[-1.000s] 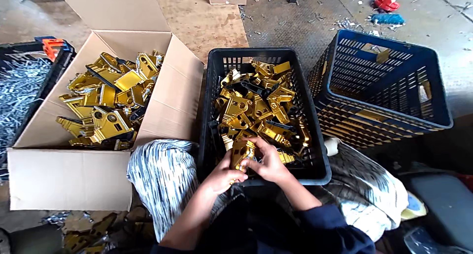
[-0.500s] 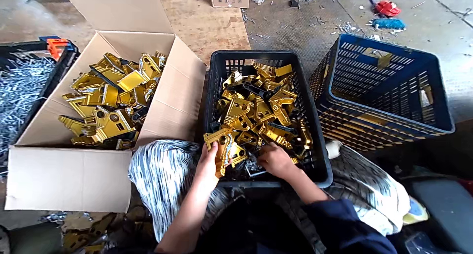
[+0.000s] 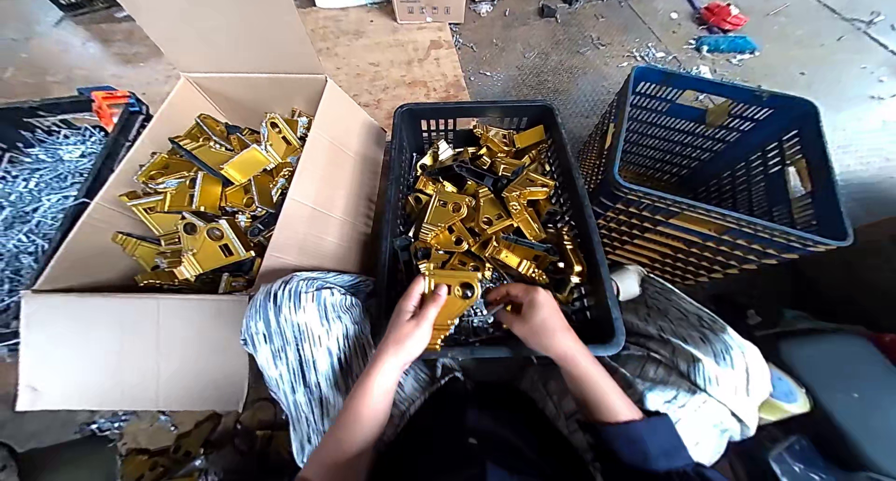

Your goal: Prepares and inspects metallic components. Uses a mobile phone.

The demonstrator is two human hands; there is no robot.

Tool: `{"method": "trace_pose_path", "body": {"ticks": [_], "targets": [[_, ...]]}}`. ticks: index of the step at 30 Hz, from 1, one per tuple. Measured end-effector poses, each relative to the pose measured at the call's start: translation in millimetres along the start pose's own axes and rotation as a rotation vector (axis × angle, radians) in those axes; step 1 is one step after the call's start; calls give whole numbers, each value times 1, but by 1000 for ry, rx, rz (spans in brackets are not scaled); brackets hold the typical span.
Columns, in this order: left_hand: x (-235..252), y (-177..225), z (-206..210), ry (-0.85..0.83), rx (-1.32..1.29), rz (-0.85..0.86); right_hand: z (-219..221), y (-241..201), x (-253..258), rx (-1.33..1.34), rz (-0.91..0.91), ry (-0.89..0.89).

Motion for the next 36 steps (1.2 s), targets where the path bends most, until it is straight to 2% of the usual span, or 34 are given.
{"method": "trace_pose_path", "body": {"ticks": [4,6,8,11,15,17,21,23,26,28,32,36], "targets": [[5,-3,-8,83,275,115,-17,-1,-1,322,-13,-20],[3,-2,-6,112,464,130,-23,-4,-4,282,-110,-25],[3,-2,-4,121,564,126,-24,-7,-5,182,-221,123],[2,0,0,62,410,90,-20,-8,-2,204,-359,329],[-3,3,8,-119,-33,-62,-3,-1,7,277,-490,389],[-7,4,17,-102,-153,-115,5,1,9,217,-551,410],[-5,-3,25,63,-84,-33,15,3,6,-56,-589,483],[-3,-5,24,143,-65,30,14,4,4,-83,-547,429],[-2,-2,21,158,-65,133,11,5,-1,149,-470,289],[-5,0,18,62,-147,139,13,7,0,389,-481,189],[-14,-6,19,-245,-447,25,24,0,0,860,-606,-117],[-19,-18,17,-363,-579,-31,35,-13,-5,1068,-622,-88]]}}
Point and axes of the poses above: each hand's wrist, its own x-axis towards the middle knuckle, its own z-axis out of the palm, y = z × x, the point moved 1 cm from there along x, towards the middle knuckle, and after that the axes turned 14 degrees about -x, right-handed, at the moved point
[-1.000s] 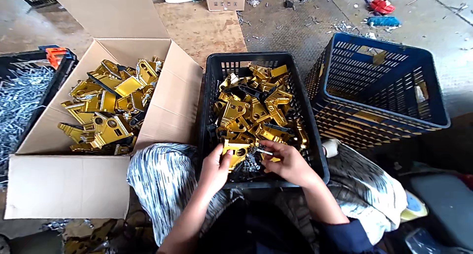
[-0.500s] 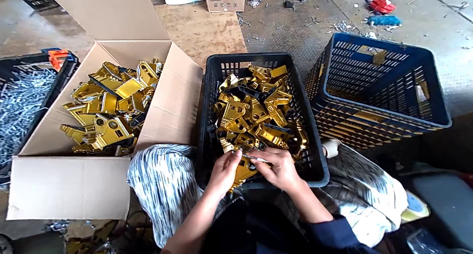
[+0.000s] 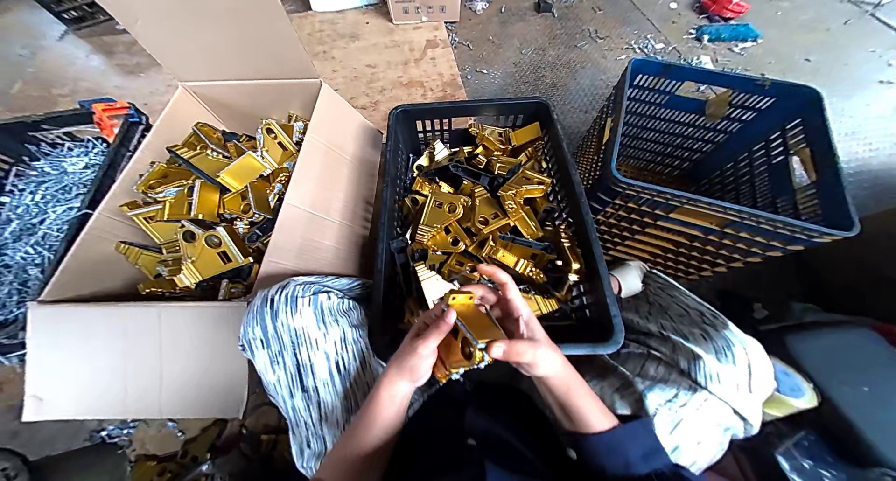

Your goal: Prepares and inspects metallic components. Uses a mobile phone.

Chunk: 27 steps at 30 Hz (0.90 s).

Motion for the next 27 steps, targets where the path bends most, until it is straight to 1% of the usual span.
{"method": "trace_pose_path", "body": {"ticks": [2,3,5,7,8,10,12,13,14,15,17,19,23,25,27], "targets": [[-1,4,-6,-78,13,-28,4,-3,-1,7,-20,16],[-2,9,-9,-88,75,-45,6,-4,-3,-51,-21,36],[-4,24,-9,2,349,-41,7,-9,-7,-333,-30,104],[-1,35,-6,147,635,-8,9,-10,-8,-721,-80,165],[-1,37,-2,211,725,0,11,-10,-8,-902,-124,177],[-5,34,12,255,792,-11,18,-9,-7,-1186,-225,195],[-8,23,22,260,852,-49,24,-5,-8,-1339,-282,183],[-9,17,23,283,889,-46,26,-5,-10,-1354,-263,158],[-10,13,22,294,862,-41,26,-6,-11,-1305,-196,119],[-10,12,20,286,790,-50,23,-8,-11,-1197,-106,79],[-13,13,15,219,670,-71,13,-14,-13,-978,25,55],[-17,9,14,157,639,-74,8,-18,-19,-884,107,74],[-31,-9,11,52,548,-49,16,-23,-36,-884,168,97],[-41,-23,6,18,508,-44,23,-22,-48,-960,166,85],[-46,-30,3,-26,520,-5,28,-18,-54,-1119,101,80]]}}
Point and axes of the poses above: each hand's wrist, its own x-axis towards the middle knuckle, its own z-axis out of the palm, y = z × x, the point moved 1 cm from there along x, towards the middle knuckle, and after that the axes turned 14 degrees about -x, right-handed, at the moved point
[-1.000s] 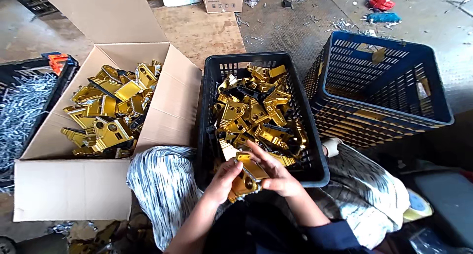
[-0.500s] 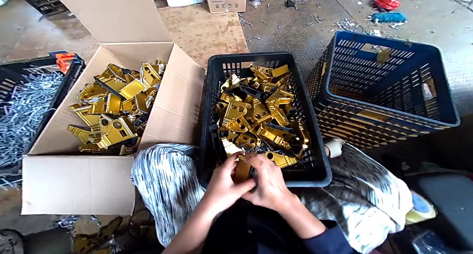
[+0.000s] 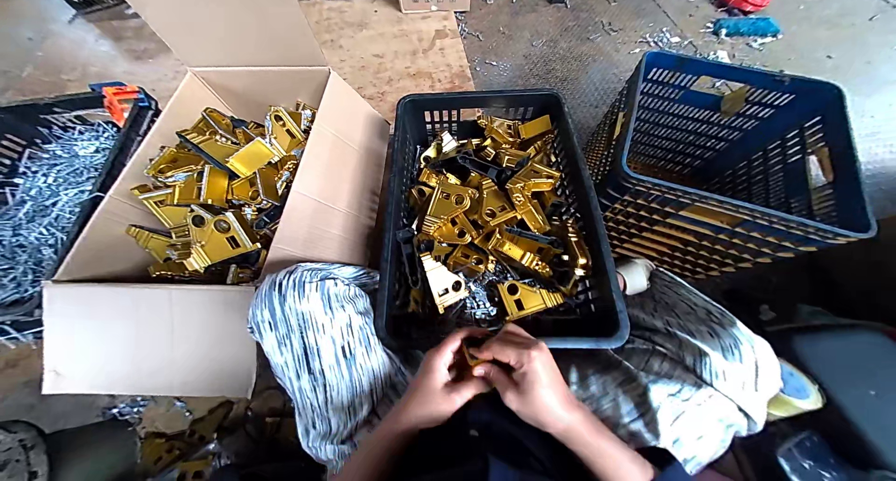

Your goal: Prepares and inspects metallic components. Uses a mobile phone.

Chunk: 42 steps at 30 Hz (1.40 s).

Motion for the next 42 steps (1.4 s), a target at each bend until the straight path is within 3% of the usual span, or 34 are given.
{"method": "trace_pose_path", "body": {"ticks": [4,9,20,22,24,26,29,31,35,42], "targets": [[9,9,0,-42,-6,81,4,-2,6,-280,-165,194],[12,6,9,218,214,180,19,-12,4,-355,-258,289],[7,-12,-4,269,100,141,40,-17,5,-404,-189,301],[12,-4,-4,299,75,19,37,-14,10,-397,-187,285],[12,13,-4,368,-2,-221,31,-12,16,-360,-177,220],[10,34,-13,323,37,-356,16,-7,27,-264,-136,153],[-4,41,-23,143,272,-231,-10,-6,27,-105,-59,38],[-15,23,-16,100,258,-163,-10,-10,16,-44,-1,-83],[-21,-22,-7,197,62,-240,1,-1,11,-57,207,-329],[-15,-30,-8,294,-92,-223,2,3,44,-98,415,-601]]}}
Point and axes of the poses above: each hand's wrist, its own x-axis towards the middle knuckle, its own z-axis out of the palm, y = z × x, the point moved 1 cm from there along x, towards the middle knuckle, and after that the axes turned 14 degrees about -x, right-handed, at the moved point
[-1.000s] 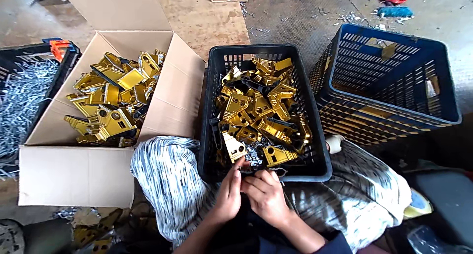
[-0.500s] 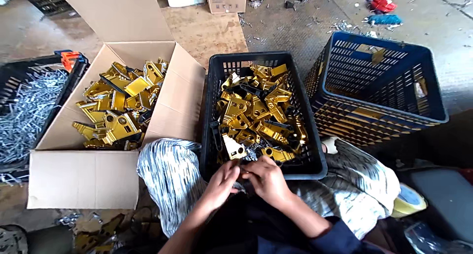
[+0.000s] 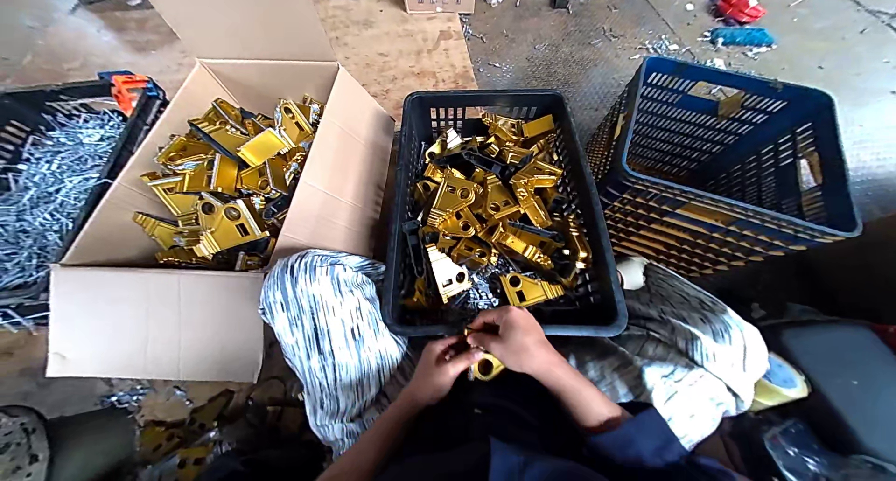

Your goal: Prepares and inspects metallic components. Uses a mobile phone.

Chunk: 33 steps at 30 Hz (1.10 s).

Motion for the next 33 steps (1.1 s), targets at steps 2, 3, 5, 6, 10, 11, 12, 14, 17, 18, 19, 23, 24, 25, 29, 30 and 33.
{"method": "trace_pose_path", "body": {"ticks": [2,3,5,6,10,11,12,14,17,18,19,23,24,25,29,30,33], "targets": [[0,-1,4,34,-22,-23,-6,3,7,19,12,-73],[0,1,4,43,-26,-44,-7,4,10,30,7,-99],[2,7,5,70,-18,-121,-8,6,14,70,2,-112],[2,13,7,76,-16,-193,-8,7,13,90,2,-107],[-11,37,5,-48,-41,-321,-1,7,7,461,20,-62],[-15,43,6,-106,-92,-283,-1,7,4,663,31,-31],[-20,45,7,-155,-141,-209,0,4,0,886,53,-15],[-25,41,14,-188,-152,14,5,-4,-5,1191,115,-35],[-14,34,19,11,-151,19,-1,0,8,798,101,114],[-10,40,19,101,-230,-103,-9,12,18,417,107,192],[-6,50,17,185,-307,-206,-19,25,27,60,155,190],[32,131,-30,440,-382,-140,-29,64,52,-441,321,-144],[47,157,-54,448,-346,-33,-30,66,55,-490,334,-158],[62,183,-79,457,-312,86,-31,67,57,-534,345,-158],[94,263,-132,428,-283,322,-30,75,62,-621,391,-186],[98,267,-129,424,-281,324,-29,76,60,-629,392,-186],[94,234,-91,323,-140,190,-43,73,48,-609,353,-127]]}}
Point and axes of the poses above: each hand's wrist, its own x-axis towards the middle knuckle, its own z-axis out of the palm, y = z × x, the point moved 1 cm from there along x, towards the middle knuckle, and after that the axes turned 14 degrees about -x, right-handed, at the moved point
